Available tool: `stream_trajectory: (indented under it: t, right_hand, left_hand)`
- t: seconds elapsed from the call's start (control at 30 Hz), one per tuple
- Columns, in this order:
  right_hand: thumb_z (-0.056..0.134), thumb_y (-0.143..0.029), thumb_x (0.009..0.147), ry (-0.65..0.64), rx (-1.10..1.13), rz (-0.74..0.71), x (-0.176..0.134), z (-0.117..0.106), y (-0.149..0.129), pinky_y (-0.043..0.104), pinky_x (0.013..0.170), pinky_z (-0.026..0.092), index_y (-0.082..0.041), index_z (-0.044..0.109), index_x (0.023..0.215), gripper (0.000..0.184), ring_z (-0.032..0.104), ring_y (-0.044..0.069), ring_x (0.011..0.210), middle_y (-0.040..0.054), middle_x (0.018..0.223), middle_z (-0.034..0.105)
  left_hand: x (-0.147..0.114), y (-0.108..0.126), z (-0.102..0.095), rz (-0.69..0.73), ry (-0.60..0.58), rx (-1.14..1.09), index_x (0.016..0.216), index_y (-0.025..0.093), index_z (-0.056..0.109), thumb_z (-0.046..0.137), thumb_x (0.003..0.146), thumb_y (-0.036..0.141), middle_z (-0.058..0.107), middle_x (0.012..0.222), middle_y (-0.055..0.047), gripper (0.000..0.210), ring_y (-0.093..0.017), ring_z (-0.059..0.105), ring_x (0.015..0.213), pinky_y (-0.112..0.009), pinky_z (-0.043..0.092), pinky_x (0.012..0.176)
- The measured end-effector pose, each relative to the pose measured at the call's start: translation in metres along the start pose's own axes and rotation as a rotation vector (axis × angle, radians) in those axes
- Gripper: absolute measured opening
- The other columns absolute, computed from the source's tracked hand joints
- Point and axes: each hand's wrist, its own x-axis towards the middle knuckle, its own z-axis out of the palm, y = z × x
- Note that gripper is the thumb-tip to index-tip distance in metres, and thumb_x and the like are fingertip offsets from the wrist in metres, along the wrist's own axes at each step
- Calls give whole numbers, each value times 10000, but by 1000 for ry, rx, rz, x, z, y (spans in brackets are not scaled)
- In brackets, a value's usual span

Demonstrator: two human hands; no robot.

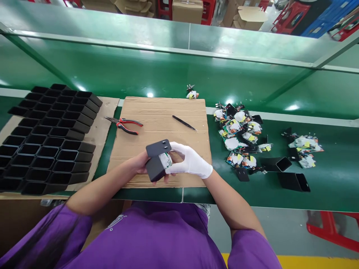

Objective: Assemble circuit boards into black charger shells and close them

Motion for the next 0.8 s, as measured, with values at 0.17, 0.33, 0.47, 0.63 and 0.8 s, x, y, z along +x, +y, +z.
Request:
stream_trajectory:
  t: [0.17,0.33,0.47,0.63,0.8]
  right_hand:
    - [844,-506,669,317,-166,-44,1,-1,6,454,1051,490,-224,657,1236,661,650,286,1149,89,1241,696]
    - [831,-441,709,419,-376,-120,1,4,5,448,1019,516,-237,669,1210,565,662,280,1104,75,1186,710]
    - [842,-485,692,516,-362,-206,-6,3,4,469,1011,517,-257,662,1210,594,652,294,1116,77,1187,701]
    - [839,-618,623,589,-190,-180,-11,-1,5,511,1029,502,-263,664,1196,696,635,323,1152,96,1225,684]
    - [843,-585,645,516,-267,-209,-11,0,4,494,1013,508,-262,651,1214,682,640,310,1120,86,1183,693]
  left_hand:
    - [6,-9,-10,451,332,332,1273,247,577,827,631,578,689,1190,-138,764,-280,714,953,-336,617,631]
    - [5,-11,-8,565,633,806,1246,202,568,863,624,427,680,1188,-113,724,-258,679,1051,-371,615,834]
    - [3,-7,-7,565,626,904,1185,189,592,838,660,407,704,1131,-84,620,-225,695,978,-339,619,799]
    - [4,-9,-10,562,542,793,1191,207,573,841,670,394,699,1144,-78,615,-221,699,1004,-368,608,873]
    - [4,-9,-9,616,495,750,1213,216,561,844,682,375,683,1187,-99,622,-235,691,1036,-381,598,889]
